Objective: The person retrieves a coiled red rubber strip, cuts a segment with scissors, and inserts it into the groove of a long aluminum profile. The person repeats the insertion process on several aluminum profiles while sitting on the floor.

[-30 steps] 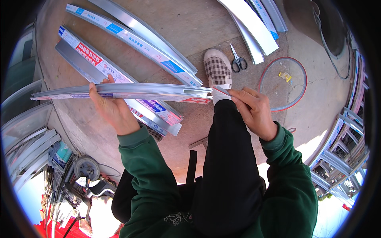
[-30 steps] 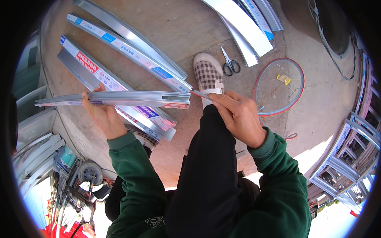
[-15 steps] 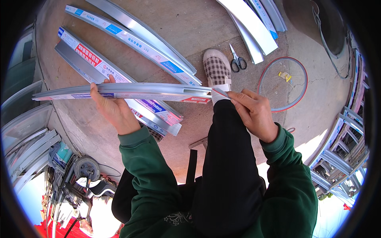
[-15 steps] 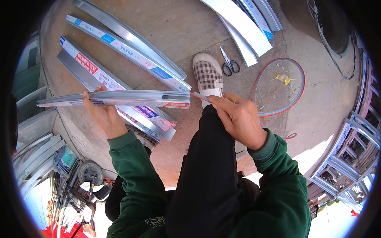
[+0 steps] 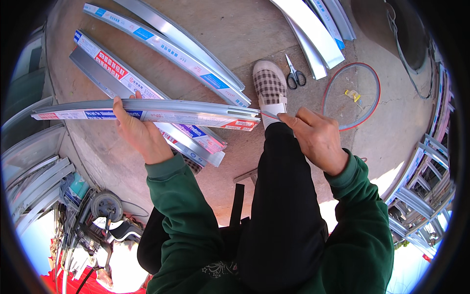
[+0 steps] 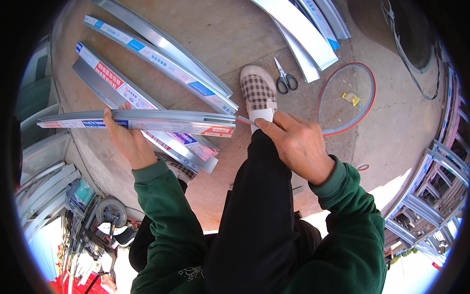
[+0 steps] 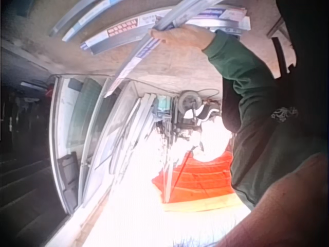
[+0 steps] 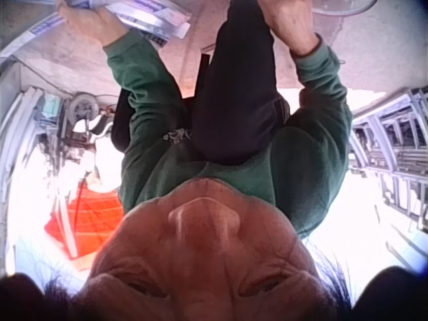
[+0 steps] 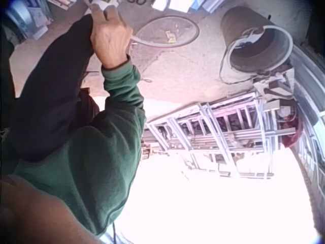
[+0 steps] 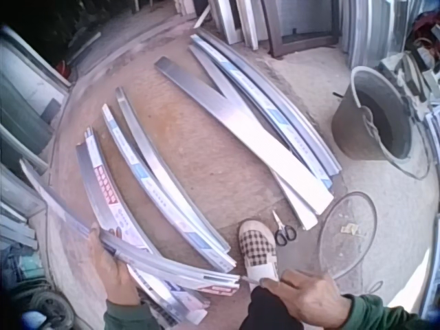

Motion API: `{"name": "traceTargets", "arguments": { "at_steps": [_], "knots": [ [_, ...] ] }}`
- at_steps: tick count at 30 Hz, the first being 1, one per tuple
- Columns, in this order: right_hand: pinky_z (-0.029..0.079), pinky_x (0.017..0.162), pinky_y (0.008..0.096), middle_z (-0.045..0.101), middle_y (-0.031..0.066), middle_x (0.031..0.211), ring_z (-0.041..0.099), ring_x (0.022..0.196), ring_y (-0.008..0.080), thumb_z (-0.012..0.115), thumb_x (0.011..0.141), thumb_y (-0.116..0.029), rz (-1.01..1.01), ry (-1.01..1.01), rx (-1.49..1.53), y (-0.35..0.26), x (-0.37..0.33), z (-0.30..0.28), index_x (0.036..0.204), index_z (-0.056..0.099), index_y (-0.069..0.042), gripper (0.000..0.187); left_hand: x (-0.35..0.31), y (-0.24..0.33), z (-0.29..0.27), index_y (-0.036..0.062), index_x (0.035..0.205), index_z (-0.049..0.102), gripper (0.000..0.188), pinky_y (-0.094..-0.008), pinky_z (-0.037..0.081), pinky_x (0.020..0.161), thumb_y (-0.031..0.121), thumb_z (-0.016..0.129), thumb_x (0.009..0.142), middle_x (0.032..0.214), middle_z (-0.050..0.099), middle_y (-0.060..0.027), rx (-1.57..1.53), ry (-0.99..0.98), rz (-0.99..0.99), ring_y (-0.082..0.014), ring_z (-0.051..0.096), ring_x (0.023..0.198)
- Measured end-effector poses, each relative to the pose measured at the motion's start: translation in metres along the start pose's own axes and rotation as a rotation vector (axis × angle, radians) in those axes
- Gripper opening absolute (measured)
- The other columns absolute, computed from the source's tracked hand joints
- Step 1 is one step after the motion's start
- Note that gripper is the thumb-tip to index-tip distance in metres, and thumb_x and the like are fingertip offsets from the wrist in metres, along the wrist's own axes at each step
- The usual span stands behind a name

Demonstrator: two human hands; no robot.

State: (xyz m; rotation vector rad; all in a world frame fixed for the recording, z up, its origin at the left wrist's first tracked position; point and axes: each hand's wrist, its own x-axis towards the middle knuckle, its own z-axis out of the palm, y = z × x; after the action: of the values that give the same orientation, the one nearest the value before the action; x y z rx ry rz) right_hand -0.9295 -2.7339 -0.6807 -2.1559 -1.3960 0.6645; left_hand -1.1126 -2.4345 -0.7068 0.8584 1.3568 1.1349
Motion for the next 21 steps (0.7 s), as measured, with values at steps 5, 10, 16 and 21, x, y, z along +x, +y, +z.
{"name": "traceTargets", "arguments": {
  "at_steps": [5, 10, 16, 21],
  "knots": [
    [0.051, 0.061, 0.0431, 0.063, 0.0104, 0.082, 0.065, 0.072, 0.0334, 0.070, 0.082, -0.004, -0.004, 0.001, 0.156, 0.000, 0.014, 0.015, 0.106, 0.069, -0.005, 0.024, -0.007, -0.002, 0.007, -0.0096, 0.129, 0.049, 0.054, -0.0393, 0.052, 0.106, 0.025, 0.072, 0.095, 0.119, 0.050, -0.0185, 0.025, -0.063, -0.029, -0.0274, 0.056, 0.114],
    [0.050, 0.063, 0.0461, 0.065, 0.0147, 0.083, 0.064, 0.074, 0.0386, 0.069, 0.091, -0.012, 0.057, -0.048, 0.274, 0.006, 0.017, 0.015, 0.101, 0.064, -0.004, 0.014, 0.007, 0.003, 0.001, -0.0096, 0.118, 0.054, 0.046, -0.0394, 0.055, 0.101, 0.025, 0.071, 0.094, 0.113, 0.055, -0.0171, -0.001, -0.012, -0.013, -0.0247, 0.060, 0.106],
    [0.049, 0.065, 0.0427, 0.063, 0.0163, 0.081, 0.064, 0.075, 0.0371, 0.064, 0.092, -0.005, 0.142, -0.255, 0.270, 0.017, 0.009, 0.004, 0.095, 0.065, 0.001, 0.007, 0.016, 0.015, -0.005, -0.0106, 0.121, 0.053, 0.049, -0.0396, 0.054, 0.103, 0.025, 0.071, 0.094, 0.115, 0.054, -0.0169, 0.035, -0.006, 0.029, -0.0251, 0.061, 0.107],
    [0.049, 0.065, 0.0476, 0.065, 0.0166, 0.084, 0.063, 0.079, 0.0401, 0.065, 0.091, -0.007, -0.004, 0.031, 0.409, 0.007, 0.026, 0.031, 0.094, 0.064, -0.002, 0.006, 0.004, -0.006, -0.002, -0.0108, 0.120, 0.054, 0.049, -0.0392, 0.054, 0.103, 0.026, 0.072, 0.094, 0.116, 0.055, -0.0177, -0.019, -0.054, 0.018, -0.0248, 0.060, 0.108]
  ]
}}
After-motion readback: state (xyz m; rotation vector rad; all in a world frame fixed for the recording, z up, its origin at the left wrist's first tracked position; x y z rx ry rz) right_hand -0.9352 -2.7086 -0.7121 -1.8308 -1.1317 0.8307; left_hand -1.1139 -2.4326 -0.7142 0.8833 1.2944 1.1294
